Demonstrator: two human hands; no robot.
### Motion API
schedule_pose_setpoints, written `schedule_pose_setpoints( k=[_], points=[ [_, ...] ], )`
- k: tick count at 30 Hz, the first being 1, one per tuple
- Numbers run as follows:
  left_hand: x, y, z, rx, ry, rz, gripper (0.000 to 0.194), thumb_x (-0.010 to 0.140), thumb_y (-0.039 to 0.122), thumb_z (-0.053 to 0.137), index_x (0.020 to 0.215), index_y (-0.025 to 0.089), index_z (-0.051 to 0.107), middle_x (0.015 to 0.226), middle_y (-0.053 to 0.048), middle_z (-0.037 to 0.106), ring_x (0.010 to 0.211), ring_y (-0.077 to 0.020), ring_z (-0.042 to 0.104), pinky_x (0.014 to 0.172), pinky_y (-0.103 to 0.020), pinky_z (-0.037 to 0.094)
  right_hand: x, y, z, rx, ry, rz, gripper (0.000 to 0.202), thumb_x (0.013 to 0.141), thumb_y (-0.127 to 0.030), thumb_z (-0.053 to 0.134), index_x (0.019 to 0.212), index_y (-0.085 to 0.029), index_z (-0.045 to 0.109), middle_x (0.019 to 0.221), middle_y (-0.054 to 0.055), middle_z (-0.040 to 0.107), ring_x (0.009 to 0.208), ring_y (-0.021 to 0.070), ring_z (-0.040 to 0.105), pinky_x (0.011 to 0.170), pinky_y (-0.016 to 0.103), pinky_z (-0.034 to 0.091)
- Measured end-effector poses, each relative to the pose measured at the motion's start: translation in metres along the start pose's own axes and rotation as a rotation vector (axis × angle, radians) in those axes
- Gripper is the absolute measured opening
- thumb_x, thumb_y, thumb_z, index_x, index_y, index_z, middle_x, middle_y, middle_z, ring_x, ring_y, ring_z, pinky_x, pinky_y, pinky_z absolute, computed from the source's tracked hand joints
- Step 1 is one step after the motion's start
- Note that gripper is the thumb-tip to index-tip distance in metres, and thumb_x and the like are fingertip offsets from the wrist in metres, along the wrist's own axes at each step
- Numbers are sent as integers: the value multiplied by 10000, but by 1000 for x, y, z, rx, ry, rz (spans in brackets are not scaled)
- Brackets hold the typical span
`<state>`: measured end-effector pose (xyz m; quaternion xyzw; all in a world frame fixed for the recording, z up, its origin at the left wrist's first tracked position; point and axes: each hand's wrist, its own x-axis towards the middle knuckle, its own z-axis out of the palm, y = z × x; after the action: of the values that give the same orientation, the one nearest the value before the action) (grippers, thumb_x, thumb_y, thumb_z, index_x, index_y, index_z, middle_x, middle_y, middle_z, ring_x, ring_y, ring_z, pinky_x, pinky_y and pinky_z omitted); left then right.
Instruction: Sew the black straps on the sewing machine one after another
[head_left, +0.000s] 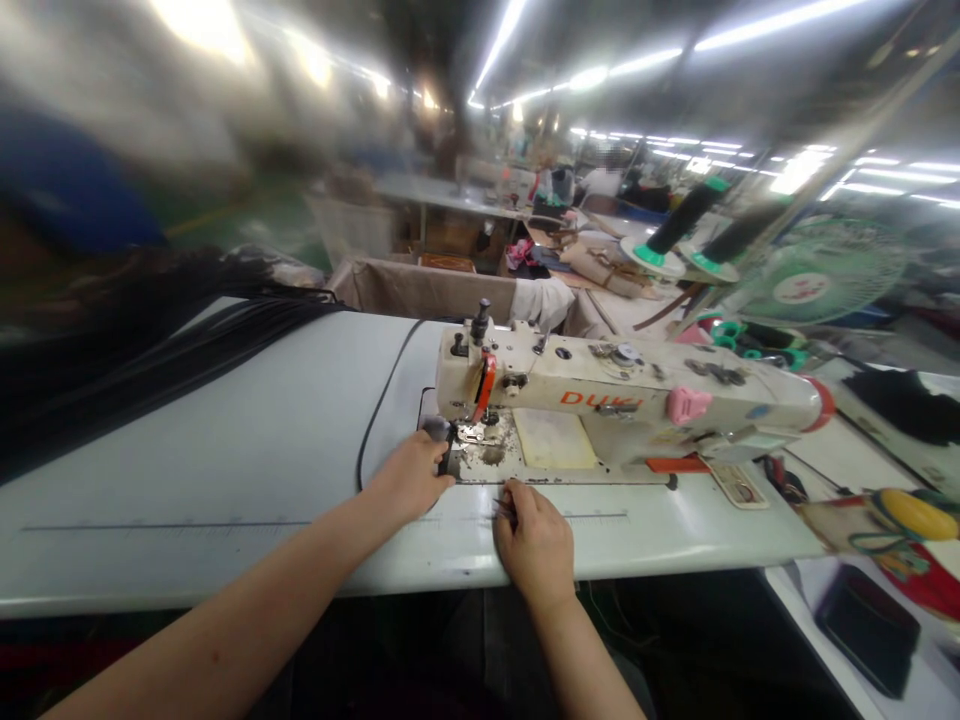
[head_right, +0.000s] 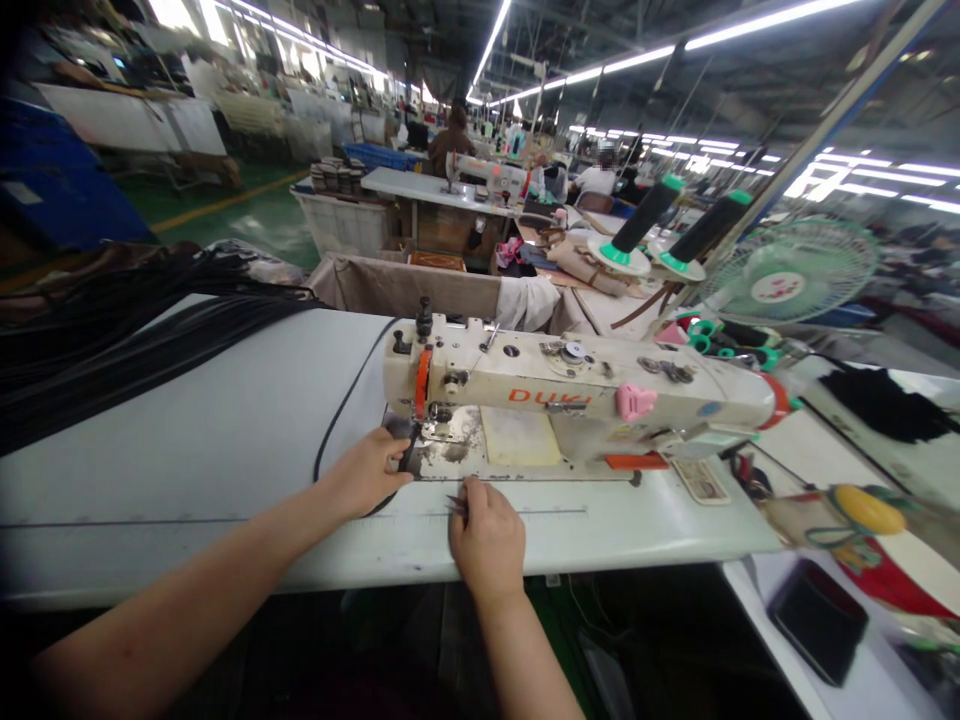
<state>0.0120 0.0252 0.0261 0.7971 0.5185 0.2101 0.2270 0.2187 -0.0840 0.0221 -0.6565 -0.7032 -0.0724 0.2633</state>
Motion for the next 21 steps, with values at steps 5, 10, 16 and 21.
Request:
schedule_pose_setpoints(
  k=[5, 10, 16, 21],
  points=[
    [-8, 24, 6, -11, -56, -80, 439, 765, 261, 778, 1173, 135, 676, 1115, -126, 664, 775, -183, 703, 737, -289, 595, -2, 0, 2, 20, 21, 10, 332, 776, -86, 534, 1066, -196, 652, 852, 38, 717, 772, 199, 630, 714, 281, 438],
    [-19, 39, -6, 25, -233, -154, 362, 945, 202, 497, 1288, 135, 593, 1246, -152, 609, 790, -159, 711, 779, -287, 584, -3, 7, 0, 163, 19, 8, 335, 804, -101, 528, 1098, -195, 658, 918, 65, 739, 823, 220, 659, 759, 301, 480],
    [-37, 51, -24, 186, -355, -76, 649, 865, 150, 588, 1490, 110, 417, 1424, -197, 509, 1166, -283, 666, 1027, -386, 527, -21, 18, -20, 568, 6, 147, 191, 964, -229, 534, 1085, -223, 681, 839, 18, 701, 695, 164, 622, 693, 264, 490],
    [-46, 52, -28, 305, -318, 37, 477, 863, 260, 654, 1309, 117, 566, 1321, -168, 551, 1158, -301, 648, 1046, -421, 516, -66, 38, -34, 723, 129, 472, 340, 1000, -482, 540, 916, -209, 725, 811, 27, 681, 742, 174, 612, 702, 277, 476]
  ],
)
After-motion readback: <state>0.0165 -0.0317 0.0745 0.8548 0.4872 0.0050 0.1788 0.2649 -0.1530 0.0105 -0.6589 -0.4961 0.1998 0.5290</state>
